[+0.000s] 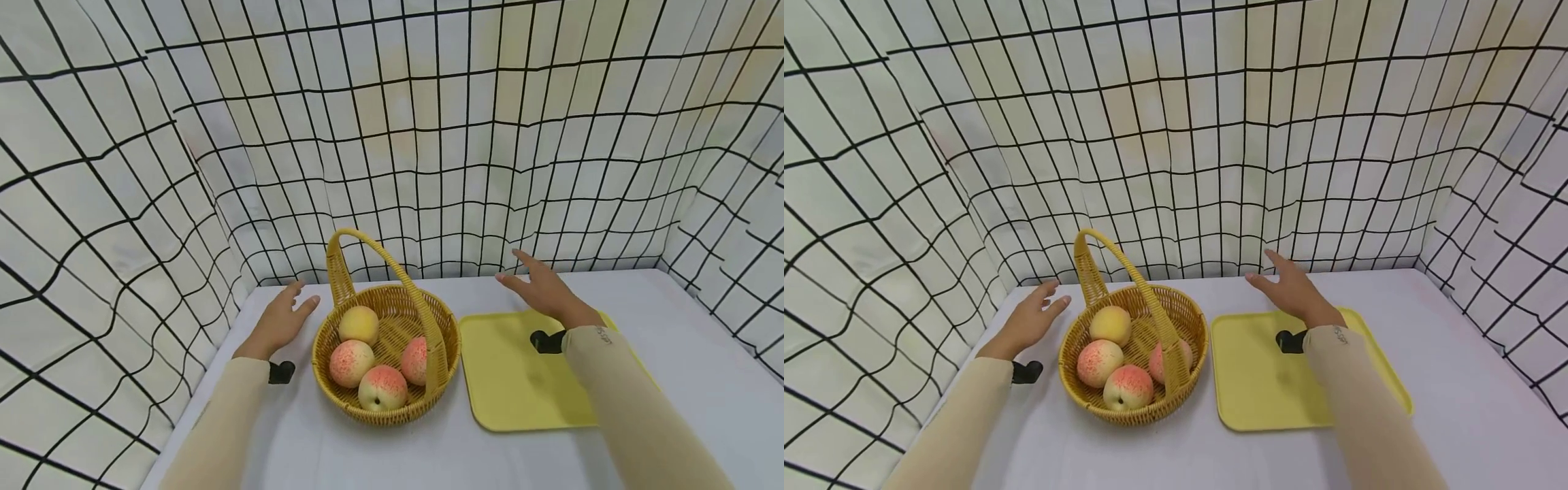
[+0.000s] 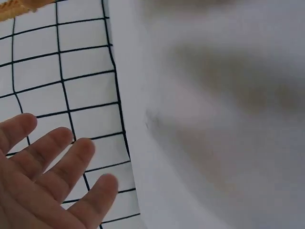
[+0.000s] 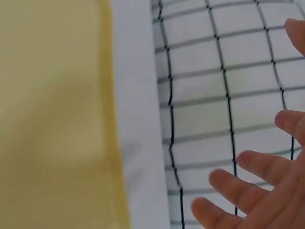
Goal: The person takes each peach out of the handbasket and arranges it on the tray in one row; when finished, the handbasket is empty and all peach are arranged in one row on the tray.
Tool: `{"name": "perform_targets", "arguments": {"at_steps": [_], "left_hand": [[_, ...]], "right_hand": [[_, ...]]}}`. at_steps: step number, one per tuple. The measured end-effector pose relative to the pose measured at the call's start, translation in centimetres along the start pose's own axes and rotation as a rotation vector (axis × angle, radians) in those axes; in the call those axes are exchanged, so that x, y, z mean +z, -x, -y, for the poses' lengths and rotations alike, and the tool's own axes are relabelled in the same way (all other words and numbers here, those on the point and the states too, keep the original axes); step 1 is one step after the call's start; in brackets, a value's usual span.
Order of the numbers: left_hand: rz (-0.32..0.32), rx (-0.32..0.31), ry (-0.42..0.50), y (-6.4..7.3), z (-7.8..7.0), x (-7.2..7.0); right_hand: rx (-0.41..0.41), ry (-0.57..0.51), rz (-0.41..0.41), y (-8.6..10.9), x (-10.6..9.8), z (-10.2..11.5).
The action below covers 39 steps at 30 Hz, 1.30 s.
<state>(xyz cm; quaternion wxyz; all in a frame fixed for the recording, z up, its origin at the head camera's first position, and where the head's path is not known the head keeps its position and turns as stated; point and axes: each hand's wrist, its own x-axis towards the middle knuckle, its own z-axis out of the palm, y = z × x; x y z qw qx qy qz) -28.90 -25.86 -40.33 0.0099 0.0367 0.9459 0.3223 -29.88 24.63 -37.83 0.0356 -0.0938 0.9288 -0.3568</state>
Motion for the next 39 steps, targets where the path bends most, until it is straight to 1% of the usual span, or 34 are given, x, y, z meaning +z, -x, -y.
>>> {"name": "perform_targets", "arguments": {"at_steps": [2,4,7,11,13,17,21,25,28,30,36,39], "left_hand": [[0.024,-0.019,0.084,0.5,-0.4,0.0],[0.052,-0.039,0.14,1.1,-0.7,0.2],[0.102,-0.071,0.233,2.2,-1.2,0.6],[0.166,-0.084,0.358,3.7,-1.5,1.3],[0.191,-0.082,0.397,4.4,-1.5,1.5],[0.23,-0.083,0.46,5.3,-1.6,1.9],[0.254,-0.076,0.527,5.7,-1.4,2.3],[0.276,-0.068,0.552,6.0,-1.2,2.7],[0.288,-0.066,0.56,6.4,-1.3,2.9],[0.291,-0.068,0.568,6.6,-1.4,3.0],[0.288,-0.087,0.609,7.0,-1.4,3.2],[0.287,-0.087,0.619,7.1,-1.2,3.2]], "right_hand": [[-0.029,-0.079,0.014,-0.3,0.4,1.2],[-0.065,-0.16,0.037,-0.5,0.8,2.4],[-0.122,-0.235,0.09,-0.7,1.6,4.3],[-0.193,-0.301,0.199,-0.8,2.9,6.6],[-0.224,-0.322,0.257,-0.9,3.5,7.5],[-0.252,-0.334,0.349,-1.2,4.9,8.7],[-0.26,-0.32,0.423,-1.4,6.1,9.4],[-0.287,-0.273,0.509,-1.5,6.9,10.2],[-0.318,-0.186,0.552,-1.6,7.4,10.8],[-0.324,-0.127,0.572,-1.7,7.7,11.1],[-0.332,-0.036,0.675,-2.1,8.2,11.8],[-0.342,0.027,0.701,-2.3,8.4,11.9]]}}
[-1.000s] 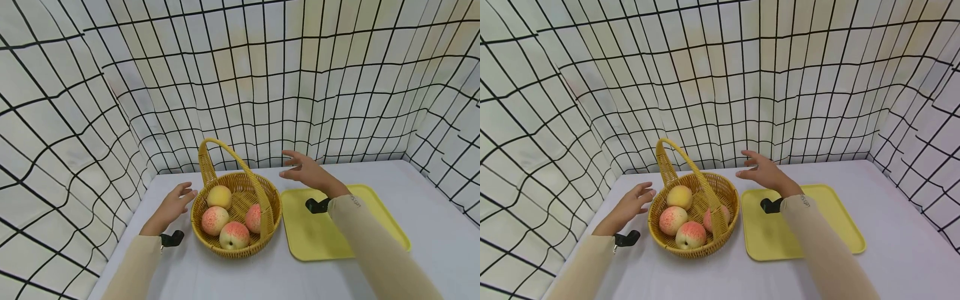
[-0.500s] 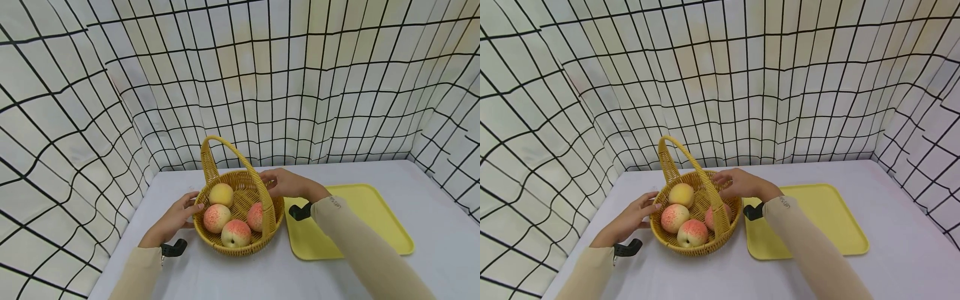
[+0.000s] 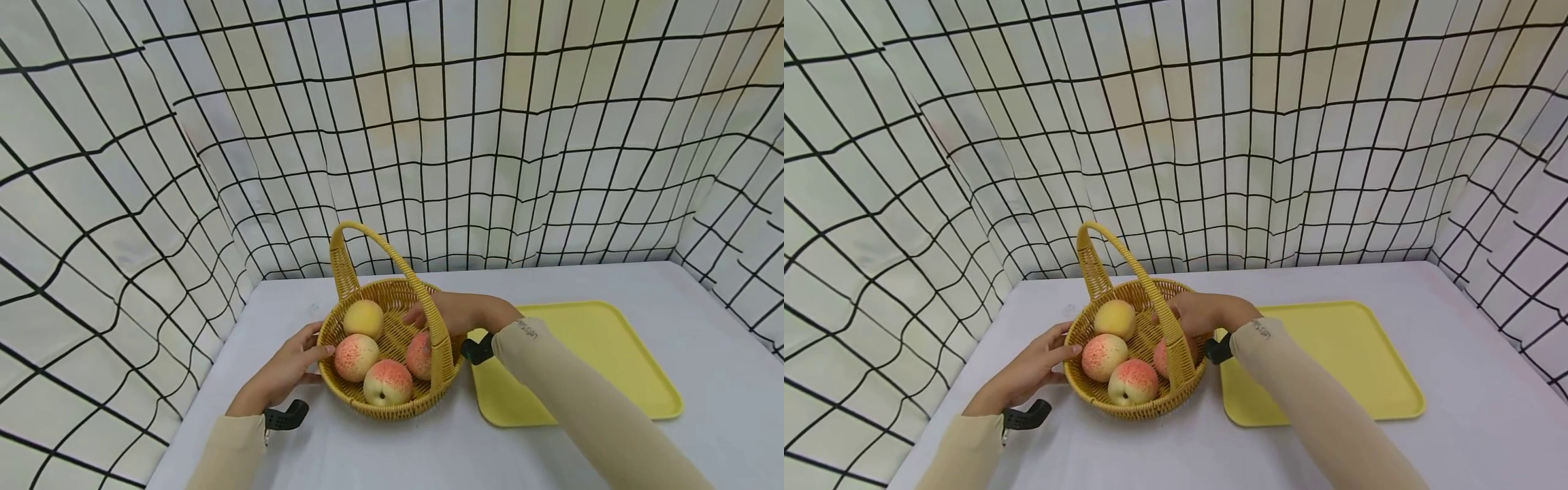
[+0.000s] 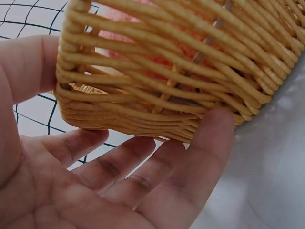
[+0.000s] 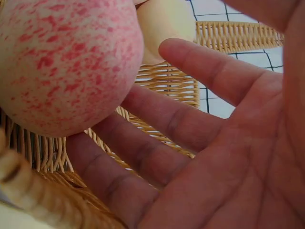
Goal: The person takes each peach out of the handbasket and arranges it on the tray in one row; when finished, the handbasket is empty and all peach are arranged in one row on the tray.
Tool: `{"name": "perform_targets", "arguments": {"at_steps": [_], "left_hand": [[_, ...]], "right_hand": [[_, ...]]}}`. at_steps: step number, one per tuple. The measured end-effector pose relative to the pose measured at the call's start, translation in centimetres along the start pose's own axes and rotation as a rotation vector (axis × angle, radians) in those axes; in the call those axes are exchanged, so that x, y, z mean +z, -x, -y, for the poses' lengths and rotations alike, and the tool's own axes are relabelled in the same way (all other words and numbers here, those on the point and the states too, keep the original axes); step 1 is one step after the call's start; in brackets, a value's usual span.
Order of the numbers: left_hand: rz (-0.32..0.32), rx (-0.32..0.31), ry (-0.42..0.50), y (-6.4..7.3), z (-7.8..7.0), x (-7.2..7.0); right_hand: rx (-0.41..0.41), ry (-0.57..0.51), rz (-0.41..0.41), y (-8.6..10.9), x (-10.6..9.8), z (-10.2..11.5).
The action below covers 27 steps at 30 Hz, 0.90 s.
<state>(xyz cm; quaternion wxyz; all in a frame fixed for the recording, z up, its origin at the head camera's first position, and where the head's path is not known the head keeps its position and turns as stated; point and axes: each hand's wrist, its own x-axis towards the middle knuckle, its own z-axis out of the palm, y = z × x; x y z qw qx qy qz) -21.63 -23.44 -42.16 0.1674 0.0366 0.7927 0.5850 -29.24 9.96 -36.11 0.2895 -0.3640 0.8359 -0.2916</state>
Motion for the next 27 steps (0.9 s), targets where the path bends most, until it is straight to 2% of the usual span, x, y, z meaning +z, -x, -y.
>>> {"name": "perform_targets", "arguments": {"at_steps": [6,12,19,27], "left_hand": [[0.0,-0.004,0.022,0.0,0.3,0.0],[0.002,-0.004,0.04,0.0,0.5,0.1],[-0.001,-0.007,0.047,0.1,0.4,0.1],[-0.052,-0.008,0.006,0.4,0.1,0.4]], "right_hand": [[0.032,0.052,0.05,-0.5,0.0,0.0],[0.014,0.127,0.104,-0.7,0.0,0.0],[0.012,0.137,0.128,-0.9,-0.1,0.3],[-0.021,0.181,0.166,-1.3,0.0,0.5]]}}
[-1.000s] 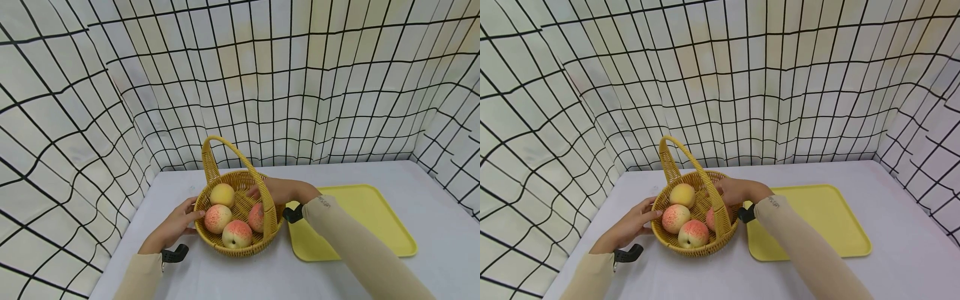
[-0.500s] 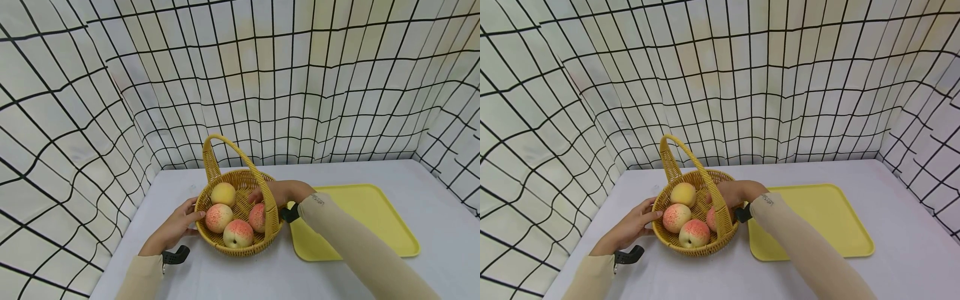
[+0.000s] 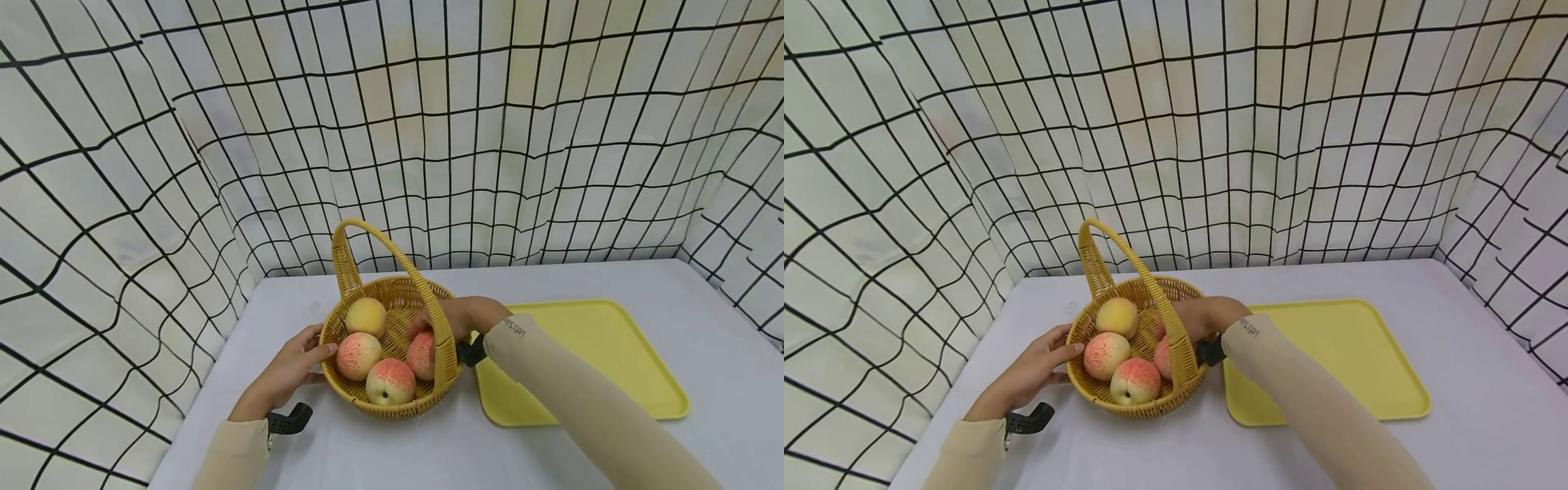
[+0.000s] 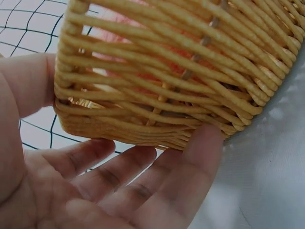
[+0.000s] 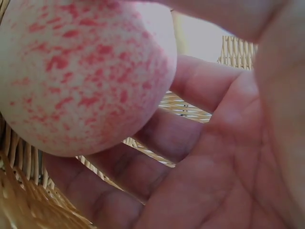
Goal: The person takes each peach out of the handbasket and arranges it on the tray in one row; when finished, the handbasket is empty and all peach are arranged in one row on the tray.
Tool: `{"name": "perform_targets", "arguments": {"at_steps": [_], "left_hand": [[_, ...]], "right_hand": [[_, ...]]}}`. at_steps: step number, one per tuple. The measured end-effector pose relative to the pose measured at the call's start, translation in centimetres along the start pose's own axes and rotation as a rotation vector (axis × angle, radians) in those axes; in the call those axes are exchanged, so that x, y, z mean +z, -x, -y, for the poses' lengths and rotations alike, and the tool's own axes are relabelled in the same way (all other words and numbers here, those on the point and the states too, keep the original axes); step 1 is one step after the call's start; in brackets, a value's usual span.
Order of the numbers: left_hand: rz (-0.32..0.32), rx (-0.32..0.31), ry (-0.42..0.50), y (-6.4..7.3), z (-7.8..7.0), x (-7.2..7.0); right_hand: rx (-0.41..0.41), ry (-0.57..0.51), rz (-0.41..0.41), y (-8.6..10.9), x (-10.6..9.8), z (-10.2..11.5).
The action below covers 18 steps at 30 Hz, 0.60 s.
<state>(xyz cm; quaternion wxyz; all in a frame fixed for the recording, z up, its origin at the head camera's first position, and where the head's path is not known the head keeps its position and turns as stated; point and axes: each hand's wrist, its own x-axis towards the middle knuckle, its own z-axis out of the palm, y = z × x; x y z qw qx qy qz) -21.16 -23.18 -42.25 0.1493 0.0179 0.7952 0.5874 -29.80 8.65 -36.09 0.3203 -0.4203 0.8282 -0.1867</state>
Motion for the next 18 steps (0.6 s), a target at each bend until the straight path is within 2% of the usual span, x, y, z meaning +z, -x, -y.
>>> {"name": "perform_targets", "arguments": {"at_steps": [7,18], "left_hand": [[-0.057,0.005,-0.042,0.02,-0.34,0.52],[-0.068,-0.004,-0.055,-0.13,-0.5,0.85]], "right_hand": [[0.014,0.047,0.003,-0.19,0.27,-0.11],[0.11,-0.079,-0.05,0.12,0.76,-0.31]]}}
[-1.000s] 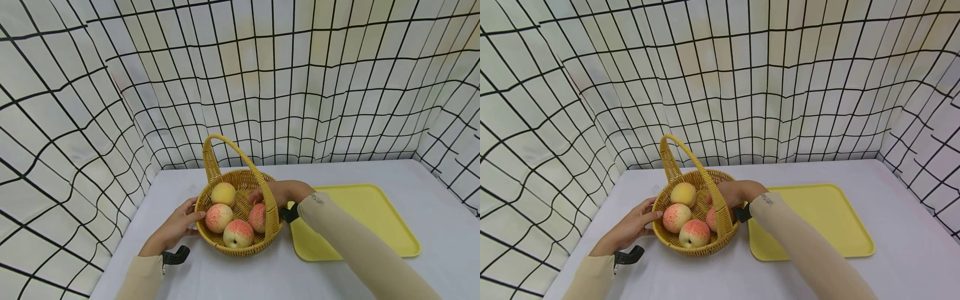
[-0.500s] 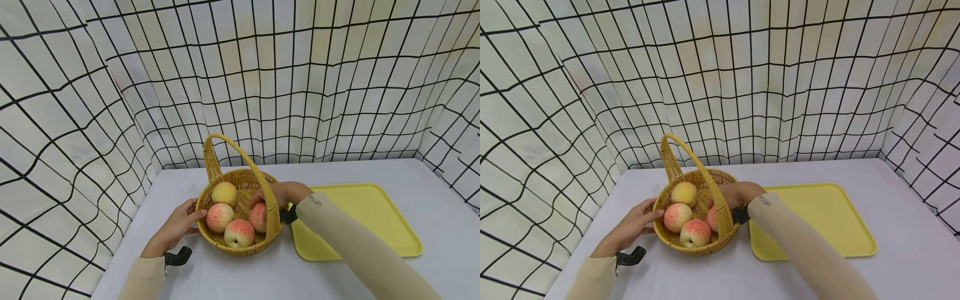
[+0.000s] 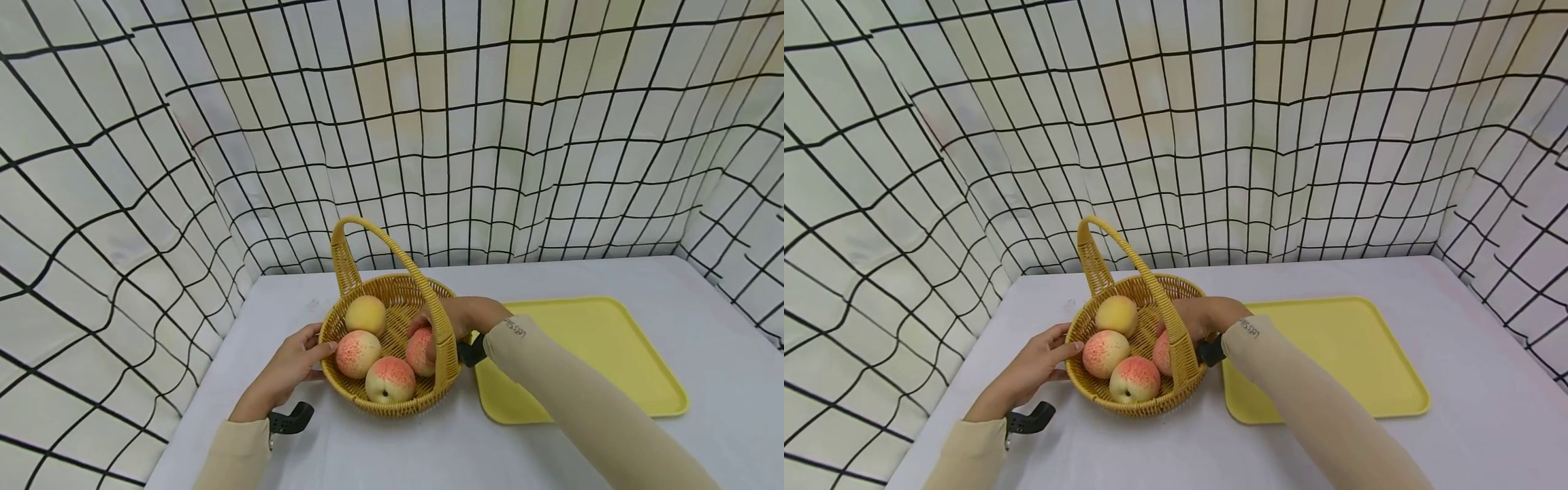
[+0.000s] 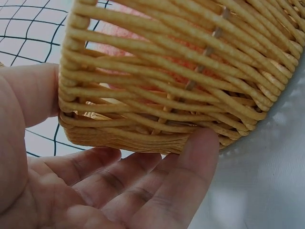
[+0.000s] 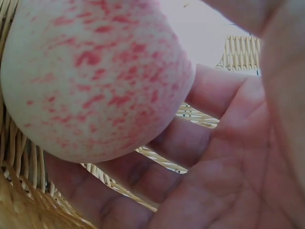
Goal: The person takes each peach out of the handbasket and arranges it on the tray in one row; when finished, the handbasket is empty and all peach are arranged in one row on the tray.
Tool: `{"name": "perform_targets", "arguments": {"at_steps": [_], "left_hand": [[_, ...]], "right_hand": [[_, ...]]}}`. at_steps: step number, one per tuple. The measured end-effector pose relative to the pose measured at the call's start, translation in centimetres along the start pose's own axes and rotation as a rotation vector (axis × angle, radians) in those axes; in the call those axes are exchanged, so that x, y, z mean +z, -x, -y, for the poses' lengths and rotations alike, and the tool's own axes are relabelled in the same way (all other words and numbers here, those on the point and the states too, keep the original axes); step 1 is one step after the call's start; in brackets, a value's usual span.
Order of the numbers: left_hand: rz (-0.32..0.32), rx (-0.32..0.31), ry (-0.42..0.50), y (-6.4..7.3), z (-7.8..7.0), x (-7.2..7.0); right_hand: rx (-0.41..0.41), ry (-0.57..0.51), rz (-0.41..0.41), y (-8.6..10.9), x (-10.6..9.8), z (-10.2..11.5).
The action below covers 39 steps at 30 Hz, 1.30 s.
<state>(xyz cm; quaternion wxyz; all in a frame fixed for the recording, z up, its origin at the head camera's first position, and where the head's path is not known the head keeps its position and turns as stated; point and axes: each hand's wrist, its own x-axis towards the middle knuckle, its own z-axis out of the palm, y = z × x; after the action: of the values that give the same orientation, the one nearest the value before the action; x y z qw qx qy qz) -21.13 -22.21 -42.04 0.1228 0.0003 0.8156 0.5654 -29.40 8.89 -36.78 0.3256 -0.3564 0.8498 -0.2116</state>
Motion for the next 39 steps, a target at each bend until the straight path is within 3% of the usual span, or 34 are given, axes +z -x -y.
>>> {"name": "perform_targets", "arguments": {"at_steps": [3,10,20,26,39], "left_hand": [[0.005,0.0,0.002,0.0,-0.1,0.1],[0.013,-0.001,0.003,0.0,-0.2,0.2],[0.001,0.007,-0.02,-0.1,0.1,0.2],[-0.015,0.002,-0.029,0.0,-0.2,0.4],[-0.018,-0.002,-0.047,-0.3,-0.3,0.4]], "right_hand": [[0.018,0.012,-0.042,0.4,-0.1,-0.2],[-0.03,0.047,-0.159,1.1,-0.8,-0.6],[-0.066,-0.138,-0.288,3.5,-2.0,-1.0],[0.002,-0.186,-0.352,5.5,-2.3,-1.6],[0.071,-0.192,-0.458,9.3,-2.3,-4.4]]}}
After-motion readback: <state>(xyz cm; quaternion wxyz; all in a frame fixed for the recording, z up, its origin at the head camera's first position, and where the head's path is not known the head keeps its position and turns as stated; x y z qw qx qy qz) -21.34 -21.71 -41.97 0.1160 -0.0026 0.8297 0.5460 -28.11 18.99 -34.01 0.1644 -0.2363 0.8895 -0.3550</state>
